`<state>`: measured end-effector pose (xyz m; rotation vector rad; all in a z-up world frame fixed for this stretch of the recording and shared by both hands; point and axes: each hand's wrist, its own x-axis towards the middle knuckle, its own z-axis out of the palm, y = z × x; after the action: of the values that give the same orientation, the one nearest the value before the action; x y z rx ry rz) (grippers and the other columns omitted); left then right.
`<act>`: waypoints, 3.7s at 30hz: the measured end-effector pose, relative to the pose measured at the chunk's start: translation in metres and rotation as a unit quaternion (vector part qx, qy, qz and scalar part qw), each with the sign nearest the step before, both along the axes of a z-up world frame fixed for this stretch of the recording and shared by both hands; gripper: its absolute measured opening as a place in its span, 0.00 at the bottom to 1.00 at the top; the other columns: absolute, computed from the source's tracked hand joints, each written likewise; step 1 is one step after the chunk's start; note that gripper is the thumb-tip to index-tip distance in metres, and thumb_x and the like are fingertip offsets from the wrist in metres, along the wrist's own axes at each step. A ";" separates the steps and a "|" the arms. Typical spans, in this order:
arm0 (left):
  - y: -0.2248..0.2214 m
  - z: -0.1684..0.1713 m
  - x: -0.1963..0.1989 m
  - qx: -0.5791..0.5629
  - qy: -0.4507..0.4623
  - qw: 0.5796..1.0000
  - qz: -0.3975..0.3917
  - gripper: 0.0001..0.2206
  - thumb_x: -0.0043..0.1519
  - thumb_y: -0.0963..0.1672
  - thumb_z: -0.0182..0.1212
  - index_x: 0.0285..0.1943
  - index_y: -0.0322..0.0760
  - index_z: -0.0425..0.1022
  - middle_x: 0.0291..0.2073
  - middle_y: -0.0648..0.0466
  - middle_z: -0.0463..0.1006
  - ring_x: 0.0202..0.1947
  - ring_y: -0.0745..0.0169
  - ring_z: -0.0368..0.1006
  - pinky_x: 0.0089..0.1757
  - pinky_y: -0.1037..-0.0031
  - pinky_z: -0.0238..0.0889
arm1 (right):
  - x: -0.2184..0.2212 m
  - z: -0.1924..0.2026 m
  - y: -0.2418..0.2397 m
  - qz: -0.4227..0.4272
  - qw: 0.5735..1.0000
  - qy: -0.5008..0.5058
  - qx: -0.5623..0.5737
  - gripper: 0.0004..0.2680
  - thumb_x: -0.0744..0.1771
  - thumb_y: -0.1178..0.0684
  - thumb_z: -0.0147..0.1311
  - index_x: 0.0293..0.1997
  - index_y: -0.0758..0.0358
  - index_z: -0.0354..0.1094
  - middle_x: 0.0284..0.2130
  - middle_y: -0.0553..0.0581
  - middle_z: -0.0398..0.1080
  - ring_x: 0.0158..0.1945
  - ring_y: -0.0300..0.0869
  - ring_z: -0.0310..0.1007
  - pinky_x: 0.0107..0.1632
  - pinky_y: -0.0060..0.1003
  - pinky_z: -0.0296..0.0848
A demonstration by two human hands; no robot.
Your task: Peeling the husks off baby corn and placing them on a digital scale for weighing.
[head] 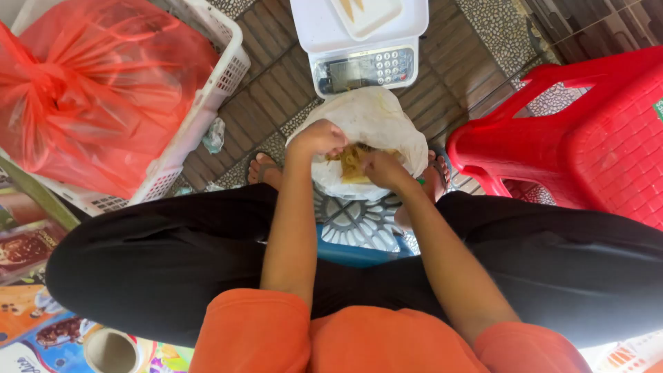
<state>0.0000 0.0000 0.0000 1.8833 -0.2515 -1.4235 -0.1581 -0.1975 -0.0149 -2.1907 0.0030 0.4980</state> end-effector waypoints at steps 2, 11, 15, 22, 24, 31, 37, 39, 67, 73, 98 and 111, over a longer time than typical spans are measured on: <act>-0.001 -0.037 -0.009 -0.045 -0.156 0.985 -0.050 0.07 0.60 0.44 0.63 0.41 0.37 0.83 0.34 0.52 0.84 0.36 0.57 0.81 0.38 0.68 0.71 | 0.005 0.017 0.002 -0.067 0.998 -0.011 -0.011 0.09 0.62 0.60 0.53 0.43 0.66 0.71 0.30 0.67 0.73 0.35 0.57 0.74 0.40 0.50 0.72; -0.018 0.031 -0.023 -0.088 -0.427 0.882 0.177 0.10 0.60 0.38 0.60 0.48 0.36 0.80 0.47 0.43 0.81 0.48 0.44 0.77 0.50 0.62 0.70 | 0.003 0.016 -0.016 -0.192 0.963 -0.177 -0.069 0.17 0.63 0.62 0.56 0.58 0.67 0.67 0.53 0.70 0.69 0.57 0.63 0.70 0.61 0.51 0.69; -0.027 0.012 -0.040 0.139 -0.381 0.908 0.105 0.12 0.51 0.39 0.64 0.44 0.36 0.80 0.46 0.40 0.78 0.49 0.43 0.74 0.47 0.61 0.69 | -0.007 0.030 -0.004 -0.160 0.974 0.014 -0.160 0.12 0.65 0.54 0.60 0.52 0.60 0.71 0.54 0.69 0.68 0.56 0.64 0.68 0.56 0.55 0.67; -0.015 -0.048 -0.073 0.267 -0.415 0.866 0.082 0.08 0.62 0.40 0.55 0.41 0.35 0.81 0.46 0.42 0.81 0.46 0.44 0.79 0.44 0.60 0.72 | -0.006 0.023 -0.012 -0.145 0.973 0.029 -0.176 0.12 0.62 0.55 0.60 0.49 0.57 0.74 0.48 0.66 0.73 0.52 0.60 0.71 0.52 0.53 0.69; -0.014 -0.057 -0.074 0.193 -0.443 0.865 0.131 0.07 0.61 0.40 0.60 0.43 0.35 0.81 0.44 0.38 0.80 0.41 0.40 0.78 0.42 0.57 0.71 | -0.005 0.029 -0.017 -0.173 0.967 0.080 -0.170 0.10 0.63 0.55 0.59 0.47 0.58 0.76 0.44 0.65 0.75 0.50 0.58 0.74 0.52 0.51 0.71; -0.013 -0.047 -0.060 0.034 -0.145 0.963 -0.225 0.18 0.46 0.43 0.76 0.46 0.50 0.80 0.44 0.51 0.82 0.46 0.50 0.77 0.45 0.62 0.69 | 0.008 0.023 -0.032 -0.230 0.964 -0.092 -0.095 0.14 0.63 0.60 0.57 0.55 0.63 0.72 0.43 0.66 0.76 0.47 0.57 0.77 0.50 0.47 0.73; -0.012 -0.023 -0.051 0.101 -0.311 0.943 0.055 0.12 0.57 0.42 0.68 0.50 0.45 0.85 0.49 0.48 0.84 0.51 0.47 0.79 0.51 0.61 0.71 | 0.008 0.003 -0.037 -0.275 0.954 -0.115 -0.015 0.14 0.64 0.61 0.60 0.56 0.63 0.70 0.43 0.64 0.78 0.46 0.49 0.79 0.49 0.41 0.75; -0.013 0.003 -0.063 -0.028 -0.445 0.889 0.104 0.37 0.34 0.41 0.80 0.59 0.34 0.74 0.51 0.37 0.77 0.51 0.32 0.72 0.47 0.51 0.65 | 0.012 0.021 -0.036 -0.283 0.954 -0.096 -0.014 0.13 0.65 0.61 0.58 0.55 0.62 0.71 0.38 0.63 0.78 0.41 0.48 0.79 0.46 0.40 0.75; -0.036 -0.001 -0.073 -0.290 -0.130 0.940 0.120 0.31 0.41 0.44 0.81 0.55 0.36 0.73 0.50 0.52 0.79 0.51 0.61 0.74 0.54 0.71 0.66 | 0.021 0.037 -0.043 -0.297 0.953 -0.023 0.056 0.10 0.71 0.49 0.60 0.49 0.68 0.77 0.35 0.58 0.79 0.37 0.38 0.75 0.42 0.35 0.73; -0.052 0.011 -0.083 -0.141 -0.112 0.973 0.145 0.22 0.55 0.55 0.72 0.39 0.34 0.77 0.35 0.52 0.82 0.38 0.63 0.76 0.43 0.71 0.70 | 0.020 0.040 -0.041 -0.319 0.890 0.167 0.280 0.06 0.65 0.54 0.61 0.42 0.62 0.70 0.31 0.49 0.73 0.28 0.33 0.73 0.32 0.26 0.75; -0.056 0.125 -0.056 -0.127 -0.160 0.974 -0.101 0.26 0.51 0.57 0.71 0.48 0.36 0.79 0.35 0.51 0.83 0.37 0.60 0.79 0.42 0.67 0.69 | 0.023 0.125 -0.069 -0.293 0.733 -0.022 0.613 0.10 0.72 0.59 0.53 0.61 0.63 0.68 0.54 0.63 0.74 0.54 0.45 0.76 0.60 0.43 0.76; -0.059 0.094 -0.056 -0.122 -0.139 0.975 -0.123 0.15 0.60 0.53 0.65 0.35 0.38 0.84 0.25 0.56 0.81 0.27 0.68 0.73 0.34 0.70 0.67 | 0.029 0.129 -0.077 -0.353 0.737 -0.033 0.575 0.13 0.71 0.61 0.55 0.64 0.63 0.63 0.53 0.63 0.75 0.53 0.46 0.77 0.57 0.41 0.77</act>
<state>-0.0560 -0.0589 0.0936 1.8883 -0.7844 -1.2133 -0.1292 -0.2742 0.1142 -0.8401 0.3763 -0.0697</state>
